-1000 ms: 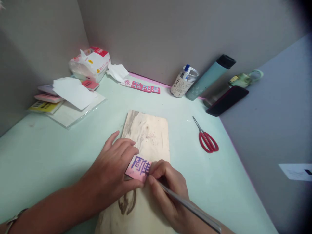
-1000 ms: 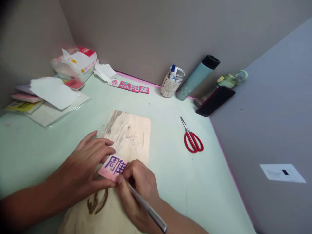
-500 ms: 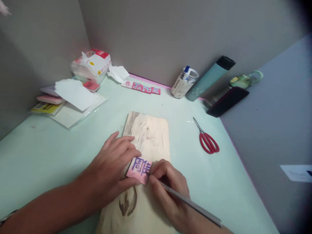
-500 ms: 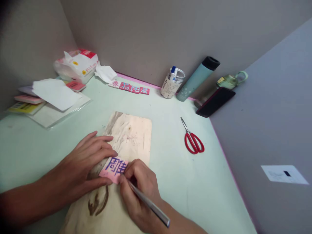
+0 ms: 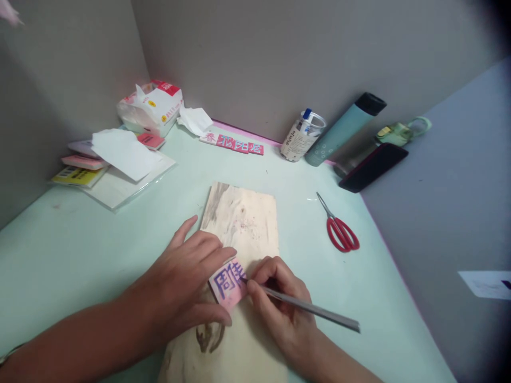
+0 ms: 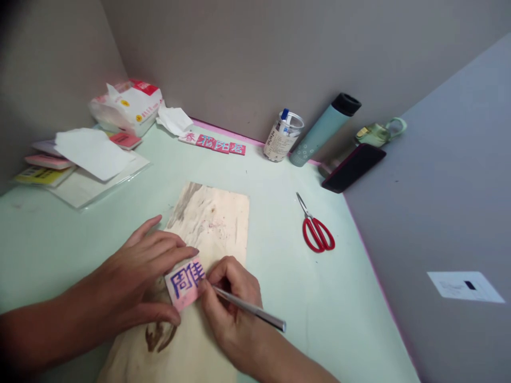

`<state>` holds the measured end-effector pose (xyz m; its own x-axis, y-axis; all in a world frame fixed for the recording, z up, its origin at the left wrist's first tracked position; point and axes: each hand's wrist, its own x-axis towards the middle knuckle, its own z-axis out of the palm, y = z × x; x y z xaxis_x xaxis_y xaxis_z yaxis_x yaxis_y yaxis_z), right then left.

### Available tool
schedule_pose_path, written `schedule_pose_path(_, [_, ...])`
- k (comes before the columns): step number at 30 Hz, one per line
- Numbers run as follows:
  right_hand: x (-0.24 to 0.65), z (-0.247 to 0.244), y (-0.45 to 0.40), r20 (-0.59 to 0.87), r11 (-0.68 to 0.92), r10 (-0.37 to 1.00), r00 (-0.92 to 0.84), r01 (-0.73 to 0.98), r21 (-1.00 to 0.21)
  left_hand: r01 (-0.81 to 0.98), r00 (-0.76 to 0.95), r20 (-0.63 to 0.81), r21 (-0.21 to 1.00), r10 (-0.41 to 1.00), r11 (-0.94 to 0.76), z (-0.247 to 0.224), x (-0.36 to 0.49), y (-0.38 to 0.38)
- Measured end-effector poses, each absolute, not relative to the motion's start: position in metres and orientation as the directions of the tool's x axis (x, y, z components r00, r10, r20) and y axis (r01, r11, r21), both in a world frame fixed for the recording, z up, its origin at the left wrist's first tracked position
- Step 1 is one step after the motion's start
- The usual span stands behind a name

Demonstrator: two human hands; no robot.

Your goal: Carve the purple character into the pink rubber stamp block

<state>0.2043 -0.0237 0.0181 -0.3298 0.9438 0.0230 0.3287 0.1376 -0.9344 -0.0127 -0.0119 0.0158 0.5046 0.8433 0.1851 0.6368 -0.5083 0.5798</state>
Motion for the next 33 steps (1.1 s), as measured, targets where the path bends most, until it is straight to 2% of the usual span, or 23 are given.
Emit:
schedule_pose_path(5, [0.205, 0.017, -0.024, 0.026, 0.133, 0.943, -0.333, 0.302, -0.944, 0.578, 0.572, 0.168, 0.612, 0.803, -0.540, 0.019, -0.015, -0.009])
schedule_pose_path(14, [0.202, 0.022, -0.025, 0.037, 0.163, 0.939, -0.341, 0.347, -0.924, 0.619, 0.493, 0.176, 0.617, 0.852, -0.486, 0.019, -0.003, -0.014])
schedule_pose_path(24, [0.205, 0.022, -0.024, 0.163, 0.354, 0.879, -0.448, 0.386, -0.852, 0.603, 0.464, 0.212, 0.635, 0.860, -0.482, 0.018, -0.002, -0.015])
schedule_pose_path(33, [0.206, 0.032, -0.019, 0.180, 0.437, 0.837, -0.517, 0.432, -0.789, 0.615, 0.452, 0.226, 0.622, 0.863, -0.485, 0.017, -0.003, -0.015])
